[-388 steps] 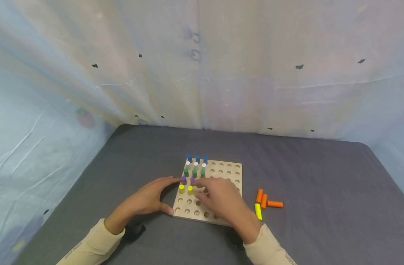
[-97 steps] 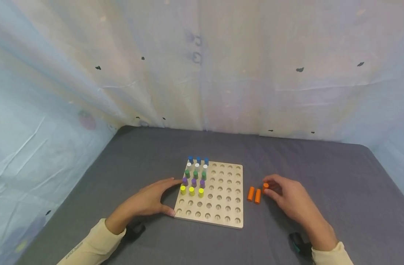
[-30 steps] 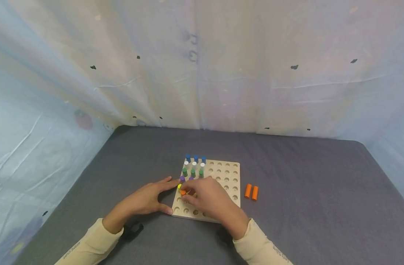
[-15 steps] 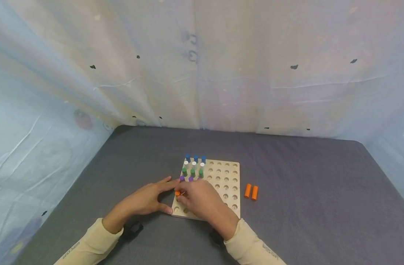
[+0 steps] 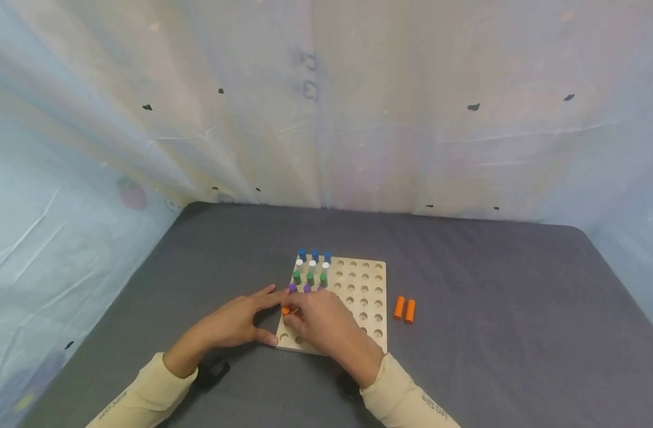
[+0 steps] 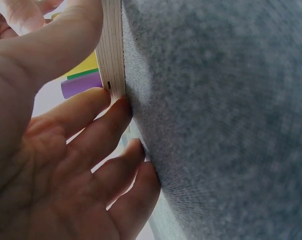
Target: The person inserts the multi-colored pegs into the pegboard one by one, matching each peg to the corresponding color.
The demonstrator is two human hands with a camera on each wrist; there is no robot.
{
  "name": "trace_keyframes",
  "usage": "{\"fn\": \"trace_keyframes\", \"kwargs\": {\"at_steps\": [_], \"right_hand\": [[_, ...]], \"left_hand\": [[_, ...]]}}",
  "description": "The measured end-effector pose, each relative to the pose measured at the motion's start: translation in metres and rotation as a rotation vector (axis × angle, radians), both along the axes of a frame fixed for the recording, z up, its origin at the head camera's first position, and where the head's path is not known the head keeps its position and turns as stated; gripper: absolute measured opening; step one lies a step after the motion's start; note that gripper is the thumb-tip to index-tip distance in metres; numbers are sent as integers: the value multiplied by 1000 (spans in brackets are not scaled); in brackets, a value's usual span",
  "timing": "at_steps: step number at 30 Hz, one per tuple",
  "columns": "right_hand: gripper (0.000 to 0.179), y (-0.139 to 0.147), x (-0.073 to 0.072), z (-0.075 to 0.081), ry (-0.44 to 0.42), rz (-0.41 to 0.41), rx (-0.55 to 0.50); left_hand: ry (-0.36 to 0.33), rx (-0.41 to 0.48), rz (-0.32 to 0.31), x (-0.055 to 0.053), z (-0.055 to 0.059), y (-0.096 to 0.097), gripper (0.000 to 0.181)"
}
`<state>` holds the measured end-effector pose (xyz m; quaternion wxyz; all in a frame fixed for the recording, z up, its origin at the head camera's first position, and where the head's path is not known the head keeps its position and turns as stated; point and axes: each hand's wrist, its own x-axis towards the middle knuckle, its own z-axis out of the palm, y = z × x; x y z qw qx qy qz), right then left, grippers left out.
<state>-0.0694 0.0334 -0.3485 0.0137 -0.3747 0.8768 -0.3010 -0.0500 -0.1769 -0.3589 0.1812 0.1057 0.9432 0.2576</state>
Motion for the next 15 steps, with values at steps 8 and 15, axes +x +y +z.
{"fn": "trace_keyframes", "kwargs": {"at_steps": [8, 15], "right_hand": [[20, 0, 0, 0, -7, 14, 9], [19, -3, -1, -3, 40, 53, 41]], "left_hand": [[-6, 0, 0, 0, 3, 1, 90], [-5, 1, -7, 0, 2, 0, 90]]}}
